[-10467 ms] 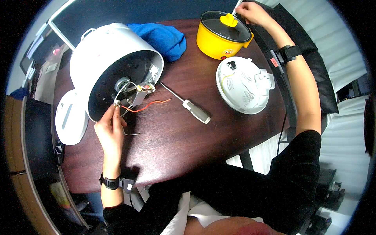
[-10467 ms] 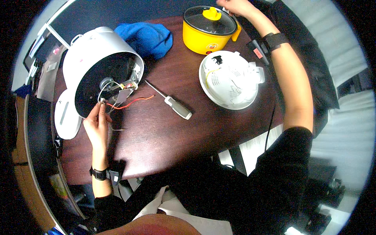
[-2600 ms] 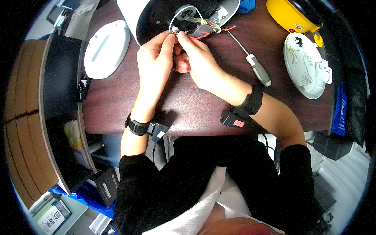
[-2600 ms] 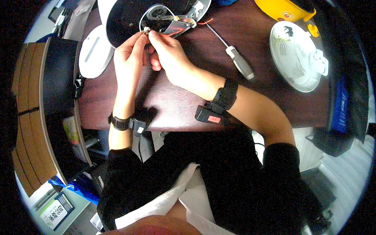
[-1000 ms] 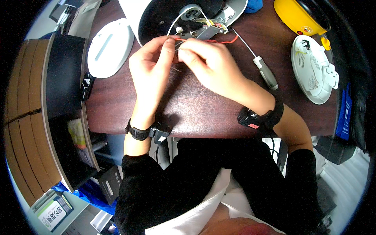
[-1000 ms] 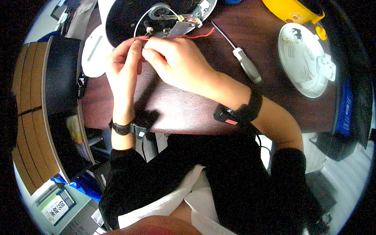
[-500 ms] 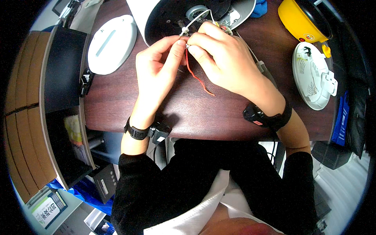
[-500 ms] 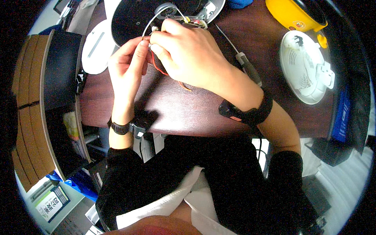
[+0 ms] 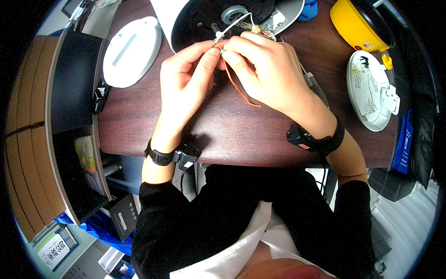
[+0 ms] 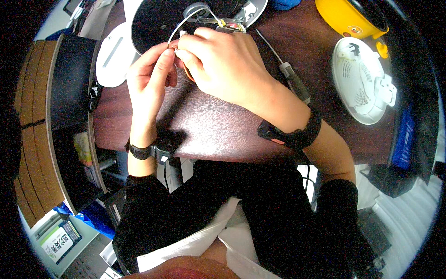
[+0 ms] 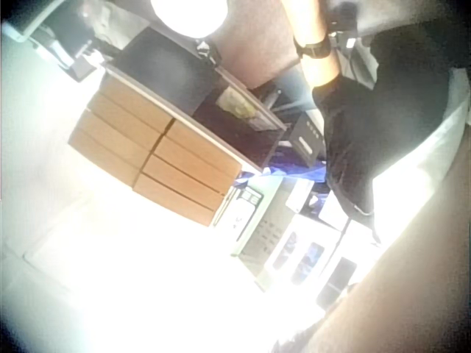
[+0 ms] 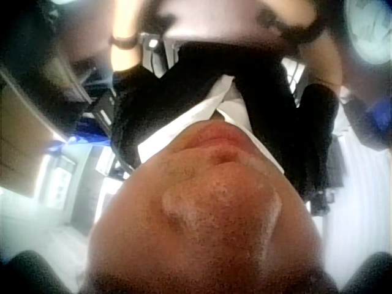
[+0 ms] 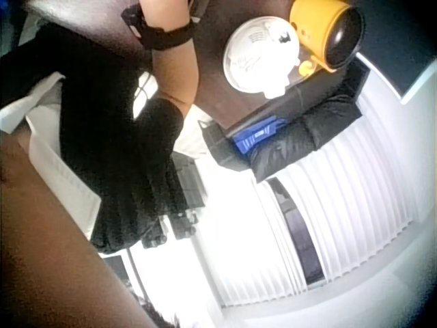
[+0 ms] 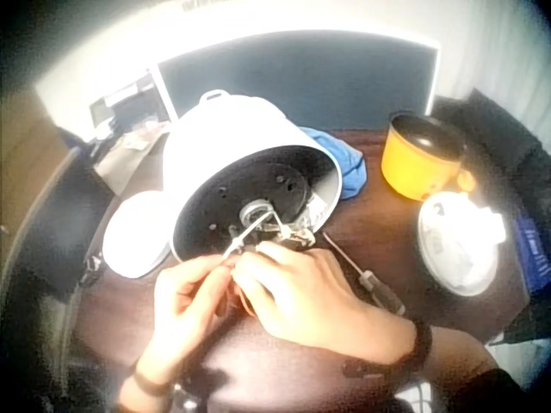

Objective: The person repairs a white electric kettle by connecting internal wires to the heating element. They strip wire ends, twist them together, and secure the connections with a screwdriver.

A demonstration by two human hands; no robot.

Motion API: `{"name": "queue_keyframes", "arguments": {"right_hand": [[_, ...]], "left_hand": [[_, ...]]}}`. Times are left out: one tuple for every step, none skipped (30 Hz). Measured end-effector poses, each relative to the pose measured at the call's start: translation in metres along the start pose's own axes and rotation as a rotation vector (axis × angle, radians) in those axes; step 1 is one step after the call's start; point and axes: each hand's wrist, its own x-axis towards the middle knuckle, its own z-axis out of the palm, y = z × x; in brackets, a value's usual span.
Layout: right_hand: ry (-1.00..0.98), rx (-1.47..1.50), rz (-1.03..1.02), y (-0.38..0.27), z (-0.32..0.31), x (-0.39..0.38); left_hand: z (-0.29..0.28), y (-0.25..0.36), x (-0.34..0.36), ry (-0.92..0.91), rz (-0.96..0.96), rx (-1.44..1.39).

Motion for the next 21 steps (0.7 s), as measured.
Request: {"name": "queue_keyframes", "arguments": {"right_hand": [[0.001,0.003,0.007,0.0,0.0,0.0],[0.004,0.009,0.017,0.0,0.0,0.0],[0.008,0.016,0.027,0.0,0.0,0.0],[0.011,0.023,0.036,-0.001,0.0,0.0],[0.007,0.039,0.04,0.0,0.0,0.001],[0.003,0.056,0.044,0.001,0.0,0.001],[-0.001,0.073,0.048,0.002,0.001,0.001],[0.017,0.111,0.065,0.002,0.002,0.0],[0.035,0.148,0.082,0.002,0.004,0.0],[0.052,0.186,0.099,0.001,0.005,-0.001],[0.053,0.264,0.158,0.001,0.008,-0.003],[0.054,0.342,0.218,0.0,0.011,-0.005],[0.055,0.419,0.277,0.0,0.013,-0.006],[0.045,0.48,0.298,0.001,0.014,-0.006],[0.036,0.54,0.318,0.002,0.015,-0.006],[0.027,0.599,0.34,0.002,0.015,-0.006],[0.013,0.63,0.34,0.003,0.015,-0.005],[-0.001,0.66,0.34,0.004,0.015,-0.005],[-0.014,0.69,0.341,0.004,0.014,-0.004],[-0.039,0.717,0.361,0.003,0.012,-0.003],[-0.064,0.743,0.381,0.003,0.01,-0.002]], "left_hand": [[0.0,0.0,0.0,-0.009,0.004,-0.002],[-0.001,0.0,0.0,-0.017,0.017,0.012],[-0.001,0.0,0.001,-0.025,0.03,0.027],[-0.002,-0.001,0.001,-0.033,0.044,0.042],[-0.001,-0.001,0.001,-0.025,0.044,0.048],[-0.001,-0.001,0.001,-0.018,0.045,0.055],[-0.001,-0.002,0.001,-0.009,0.045,0.062],[-0.001,-0.003,0.002,-0.002,0.071,0.081],[-0.001,-0.005,0.003,0.005,0.097,0.1],[-0.002,-0.006,0.003,0.013,0.123,0.119],[-0.002,-0.005,0.004,0.006,0.138,0.148],[-0.002,-0.003,0.006,0.0,0.153,0.177],[-0.002,-0.001,0.007,-0.006,0.169,0.205],[-0.001,-0.001,0.007,0.0,0.16,0.173],[0.0,-0.001,0.006,0.005,0.151,0.141],[0.001,0.0,0.006,0.011,0.142,0.109],[0.001,0.001,0.005,0.015,0.129,0.109],[0.001,0.003,0.005,0.02,0.117,0.108],[0.001,0.003,0.005,0.023,0.104,0.108],[0.0,0.002,0.005,0.019,0.108,0.12],[-0.001,0.001,0.005,0.014,0.112,0.133]]}}
